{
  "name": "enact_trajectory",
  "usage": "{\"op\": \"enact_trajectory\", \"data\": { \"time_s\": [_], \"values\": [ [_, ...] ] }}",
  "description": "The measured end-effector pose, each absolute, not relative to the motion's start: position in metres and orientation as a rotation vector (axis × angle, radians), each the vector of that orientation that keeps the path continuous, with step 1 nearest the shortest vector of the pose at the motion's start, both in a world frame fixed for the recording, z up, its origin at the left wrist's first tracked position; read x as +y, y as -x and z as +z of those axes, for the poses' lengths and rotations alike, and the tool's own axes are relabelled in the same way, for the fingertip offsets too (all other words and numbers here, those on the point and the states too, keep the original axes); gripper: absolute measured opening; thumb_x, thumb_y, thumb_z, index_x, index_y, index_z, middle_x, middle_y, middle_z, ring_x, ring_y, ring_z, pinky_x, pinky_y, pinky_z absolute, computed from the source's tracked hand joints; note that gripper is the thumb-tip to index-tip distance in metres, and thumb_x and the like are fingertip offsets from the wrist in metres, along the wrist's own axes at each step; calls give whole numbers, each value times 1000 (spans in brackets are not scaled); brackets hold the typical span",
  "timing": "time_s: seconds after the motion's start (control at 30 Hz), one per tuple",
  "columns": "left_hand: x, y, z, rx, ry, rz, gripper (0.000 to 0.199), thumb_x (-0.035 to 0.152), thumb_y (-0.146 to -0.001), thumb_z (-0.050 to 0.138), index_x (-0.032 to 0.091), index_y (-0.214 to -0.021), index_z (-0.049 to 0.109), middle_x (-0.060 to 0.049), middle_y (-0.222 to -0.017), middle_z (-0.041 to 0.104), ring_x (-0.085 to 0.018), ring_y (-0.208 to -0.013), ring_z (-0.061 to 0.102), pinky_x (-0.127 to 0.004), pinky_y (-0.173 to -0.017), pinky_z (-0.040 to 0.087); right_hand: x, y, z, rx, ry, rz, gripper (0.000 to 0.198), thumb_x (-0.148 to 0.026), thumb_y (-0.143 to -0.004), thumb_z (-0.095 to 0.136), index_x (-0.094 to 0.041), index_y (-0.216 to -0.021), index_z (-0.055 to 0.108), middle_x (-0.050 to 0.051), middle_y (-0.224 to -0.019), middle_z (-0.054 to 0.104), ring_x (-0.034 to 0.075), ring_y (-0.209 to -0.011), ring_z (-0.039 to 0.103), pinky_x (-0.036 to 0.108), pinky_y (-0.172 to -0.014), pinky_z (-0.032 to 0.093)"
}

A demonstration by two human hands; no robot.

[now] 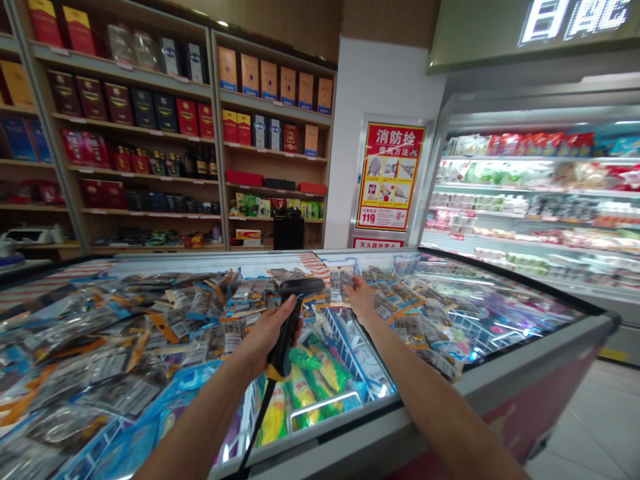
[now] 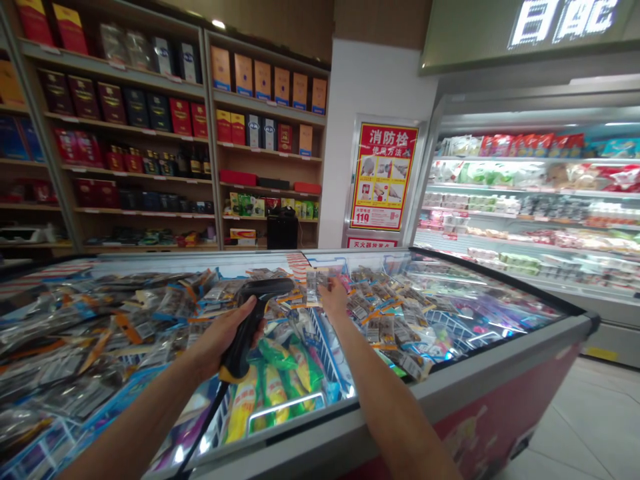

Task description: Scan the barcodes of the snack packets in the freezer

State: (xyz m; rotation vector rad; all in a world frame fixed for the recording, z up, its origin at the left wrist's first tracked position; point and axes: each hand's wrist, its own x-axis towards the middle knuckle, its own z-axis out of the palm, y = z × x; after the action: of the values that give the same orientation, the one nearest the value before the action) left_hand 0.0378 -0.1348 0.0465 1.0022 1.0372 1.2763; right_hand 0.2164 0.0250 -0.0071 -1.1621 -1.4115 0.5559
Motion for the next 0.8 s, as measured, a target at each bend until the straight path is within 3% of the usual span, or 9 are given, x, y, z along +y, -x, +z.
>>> {"op": "enact_trajectory", "data": {
  "time_s": [0.27,0.8],
  "values": [
    [-134,-38,46,1048,-1143,1269,39,52,-66,52,13,-65,51,1,-52,53,-7,-42,46,-18,-41,36,23,-213,-6,-1442,1137,512,24,-30,-64,50,-17,-83,59,0,-71,63,15,-64,56,24,-59,41],
    [-130,-22,50,1185,-1108,1385,41,55,-62,54,14,-59,52,0,-49,53,-7,-41,45,-19,-40,35,33,-201,-5,-1401,1115,515,23,-29,-67,50,-18,-82,63,1,-67,64,17,-65,57,26,-58,42]
  ]
}}
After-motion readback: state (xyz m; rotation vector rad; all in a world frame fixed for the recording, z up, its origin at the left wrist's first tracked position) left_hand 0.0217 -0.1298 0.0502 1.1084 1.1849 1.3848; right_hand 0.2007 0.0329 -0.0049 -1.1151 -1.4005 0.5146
